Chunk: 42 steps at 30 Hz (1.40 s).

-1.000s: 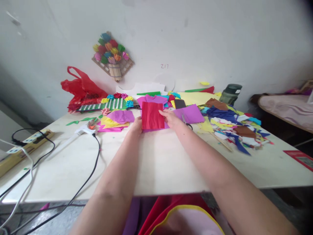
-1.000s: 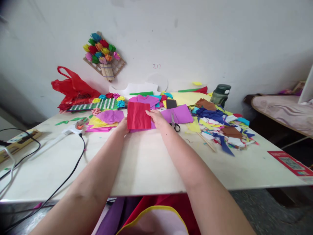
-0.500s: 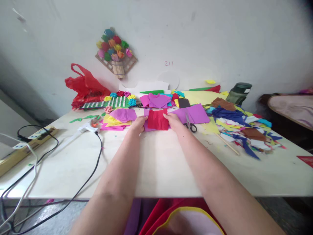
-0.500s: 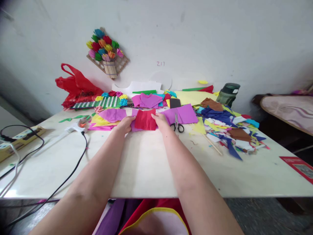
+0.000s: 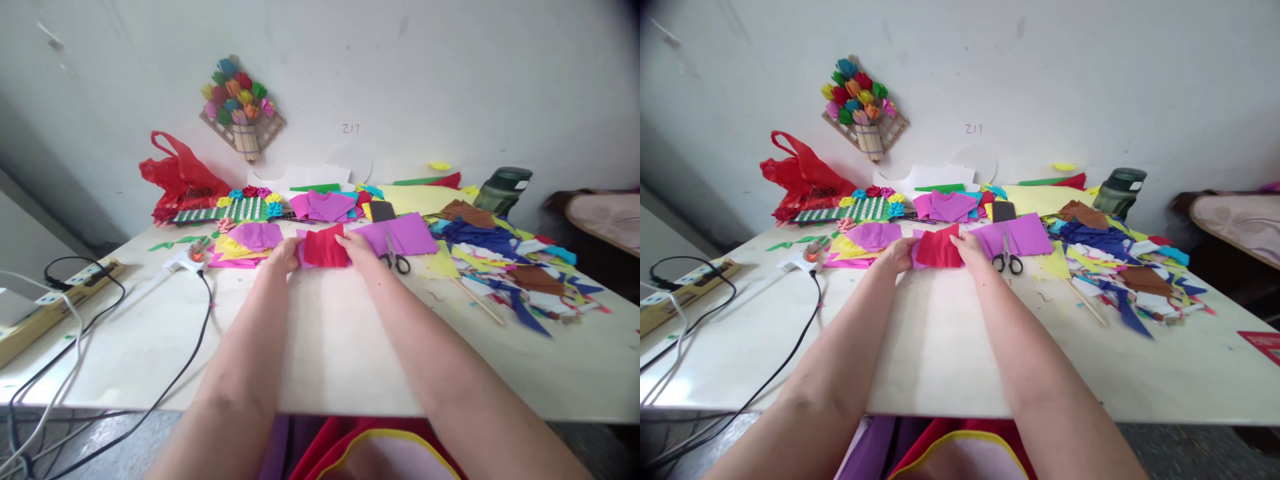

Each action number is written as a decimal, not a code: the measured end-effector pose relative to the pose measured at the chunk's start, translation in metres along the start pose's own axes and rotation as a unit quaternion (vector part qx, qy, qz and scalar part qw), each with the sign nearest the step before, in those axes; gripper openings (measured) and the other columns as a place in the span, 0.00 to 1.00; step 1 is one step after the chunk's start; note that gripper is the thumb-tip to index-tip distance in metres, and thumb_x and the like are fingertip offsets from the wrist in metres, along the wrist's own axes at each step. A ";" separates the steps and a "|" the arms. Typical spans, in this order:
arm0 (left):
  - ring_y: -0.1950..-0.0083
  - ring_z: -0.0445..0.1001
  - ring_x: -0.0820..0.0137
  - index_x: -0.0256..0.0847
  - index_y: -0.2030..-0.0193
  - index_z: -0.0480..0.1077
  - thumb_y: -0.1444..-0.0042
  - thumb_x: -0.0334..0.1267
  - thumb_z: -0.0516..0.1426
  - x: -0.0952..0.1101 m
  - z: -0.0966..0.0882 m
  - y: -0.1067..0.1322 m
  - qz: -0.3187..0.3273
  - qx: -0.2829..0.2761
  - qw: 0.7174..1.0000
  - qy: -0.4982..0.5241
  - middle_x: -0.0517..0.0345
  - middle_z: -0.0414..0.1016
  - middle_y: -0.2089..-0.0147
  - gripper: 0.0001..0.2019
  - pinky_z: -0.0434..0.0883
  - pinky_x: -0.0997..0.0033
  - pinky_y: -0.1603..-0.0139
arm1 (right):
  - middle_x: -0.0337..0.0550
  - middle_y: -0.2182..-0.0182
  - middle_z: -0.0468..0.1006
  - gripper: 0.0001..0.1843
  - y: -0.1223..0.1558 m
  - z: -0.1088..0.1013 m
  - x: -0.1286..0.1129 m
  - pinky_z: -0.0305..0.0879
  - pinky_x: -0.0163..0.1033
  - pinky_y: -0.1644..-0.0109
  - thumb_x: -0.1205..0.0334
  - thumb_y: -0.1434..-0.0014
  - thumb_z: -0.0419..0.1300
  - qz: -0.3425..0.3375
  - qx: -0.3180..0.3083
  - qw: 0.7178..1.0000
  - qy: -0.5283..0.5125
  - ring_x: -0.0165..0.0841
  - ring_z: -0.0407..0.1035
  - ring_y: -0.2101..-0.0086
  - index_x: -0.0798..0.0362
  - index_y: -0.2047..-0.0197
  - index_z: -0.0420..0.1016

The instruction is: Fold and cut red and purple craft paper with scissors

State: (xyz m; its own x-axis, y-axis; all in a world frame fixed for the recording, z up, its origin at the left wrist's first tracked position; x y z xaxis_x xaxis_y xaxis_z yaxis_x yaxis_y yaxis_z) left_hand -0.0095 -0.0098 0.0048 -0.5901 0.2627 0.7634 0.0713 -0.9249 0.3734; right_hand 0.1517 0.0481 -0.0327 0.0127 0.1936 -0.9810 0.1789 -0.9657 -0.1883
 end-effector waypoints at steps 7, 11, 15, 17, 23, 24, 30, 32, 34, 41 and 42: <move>0.69 0.77 0.66 0.33 0.61 0.70 0.40 0.39 0.48 0.000 -0.001 -0.002 0.014 0.005 1.000 0.009 0.50 0.76 0.72 0.14 0.74 0.71 0.65 | 0.36 0.80 0.70 0.10 0.004 0.005 -0.005 0.61 0.38 0.70 0.55 0.55 0.60 0.021 0.025 0.999 0.025 0.34 0.66 0.74 0.51 0.77 0.66; 0.66 0.77 0.66 0.33 0.61 0.71 0.45 0.37 0.56 -0.002 -0.002 -0.003 0.018 -0.025 0.999 -0.019 0.50 0.76 0.70 0.09 0.74 0.71 0.63 | 0.34 0.82 0.67 0.10 0.004 0.006 -0.006 0.59 0.36 0.72 0.55 0.55 0.60 0.017 0.037 0.998 0.054 0.32 0.64 0.75 0.51 0.78 0.64; 0.65 0.77 0.66 0.32 0.60 0.71 0.51 0.25 0.59 -0.004 -0.002 -0.004 0.021 -0.007 0.998 -0.052 0.51 0.77 0.69 0.10 0.74 0.71 0.61 | 0.32 0.83 0.65 0.12 0.004 0.008 -0.006 0.56 0.35 0.73 0.53 0.56 0.59 0.006 0.054 0.996 0.071 0.30 0.62 0.76 0.51 0.78 0.63; 0.65 0.77 0.66 0.32 0.59 0.71 0.51 0.22 0.58 -0.005 -0.003 -0.005 0.024 0.000 0.998 -0.057 0.51 0.77 0.69 0.12 0.74 0.69 0.60 | 0.32 0.83 0.63 0.12 0.004 0.008 -0.006 0.55 0.34 0.74 0.53 0.56 0.59 0.001 0.063 0.996 0.071 0.30 0.60 0.77 0.51 0.78 0.62; 0.66 0.77 0.67 0.32 0.59 0.71 0.47 0.25 0.55 -0.004 -0.004 -0.003 0.032 0.002 0.999 -0.031 0.52 0.77 0.71 0.09 0.74 0.71 0.62 | 0.30 0.84 0.58 0.13 0.005 0.009 -0.006 0.50 0.33 0.75 0.52 0.57 0.59 -0.011 0.066 0.996 0.062 0.26 0.54 0.80 0.51 0.79 0.60; 0.66 0.77 0.67 0.33 0.58 0.71 0.45 0.28 0.54 -0.003 -0.004 -0.002 0.033 0.003 0.999 -0.020 0.52 0.77 0.71 0.09 0.74 0.71 0.62 | 0.30 0.84 0.58 0.14 0.006 0.009 -0.006 0.50 0.33 0.75 0.52 0.57 0.59 -0.011 0.064 0.996 0.061 0.27 0.54 0.80 0.51 0.79 0.60; 0.69 0.77 0.69 0.33 0.58 0.70 0.40 0.30 0.47 -0.001 -0.003 0.002 0.022 0.023 0.999 0.016 0.54 0.75 0.74 0.11 0.73 0.74 0.65 | 0.31 0.84 0.60 0.14 0.010 0.007 -0.010 0.52 0.34 0.74 0.52 0.56 0.59 -0.022 0.057 0.997 0.049 0.28 0.57 0.78 0.51 0.79 0.60; 0.71 0.76 0.70 0.33 0.60 0.69 0.40 0.30 0.47 -0.001 -0.004 0.000 0.019 0.029 0.999 0.016 0.54 0.75 0.75 0.11 0.73 0.75 0.66 | 0.31 0.83 0.62 0.14 0.010 0.006 -0.015 0.54 0.34 0.74 0.52 0.57 0.59 -0.036 0.056 0.997 0.023 0.28 0.59 0.78 0.51 0.79 0.61; 0.73 0.76 0.70 0.33 0.62 0.69 0.40 0.29 0.46 -0.001 -0.005 -0.002 0.014 0.030 0.999 0.012 0.54 0.74 0.76 0.11 0.73 0.74 0.68 | 0.32 0.81 0.66 0.13 0.011 0.006 -0.020 0.58 0.35 0.72 0.52 0.57 0.60 -0.041 0.033 0.998 -0.037 0.29 0.62 0.77 0.51 0.76 0.63; 0.75 0.74 0.69 0.33 0.65 0.68 0.40 0.30 0.46 0.000 -0.007 -0.003 0.002 0.009 1.000 0.003 0.53 0.74 0.76 0.11 0.73 0.71 0.70 | 0.39 0.70 0.77 0.17 0.010 0.007 -0.032 0.65 0.41 0.59 0.53 0.60 0.64 0.007 -0.093 0.974 -0.205 0.35 0.72 0.65 0.51 0.68 0.69; 0.75 0.75 0.69 0.33 0.65 0.68 0.40 0.30 0.46 0.000 -0.007 -0.003 0.001 0.008 1.000 0.004 0.53 0.73 0.76 0.11 0.73 0.71 0.69 | 0.40 0.69 0.78 0.17 0.010 0.006 -0.032 0.65 0.42 0.59 0.54 0.60 0.64 0.009 -0.106 0.972 -0.211 0.36 0.72 0.64 0.51 0.67 0.69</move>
State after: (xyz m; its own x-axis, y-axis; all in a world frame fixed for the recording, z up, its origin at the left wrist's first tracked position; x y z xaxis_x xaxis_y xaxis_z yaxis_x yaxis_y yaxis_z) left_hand -0.0156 -0.0085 -0.0001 -0.5968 0.2585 0.7596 0.0859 -0.9206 0.3808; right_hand 0.1470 0.0312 -0.0034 -0.3780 0.0459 -0.9247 0.3819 -0.9021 -0.2009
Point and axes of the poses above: each hand's wrist, its own y-axis away from the middle knuckle, its own z-axis out of the palm, x = y × z, the point moved 1 cm from there along -y, towards the middle knuckle
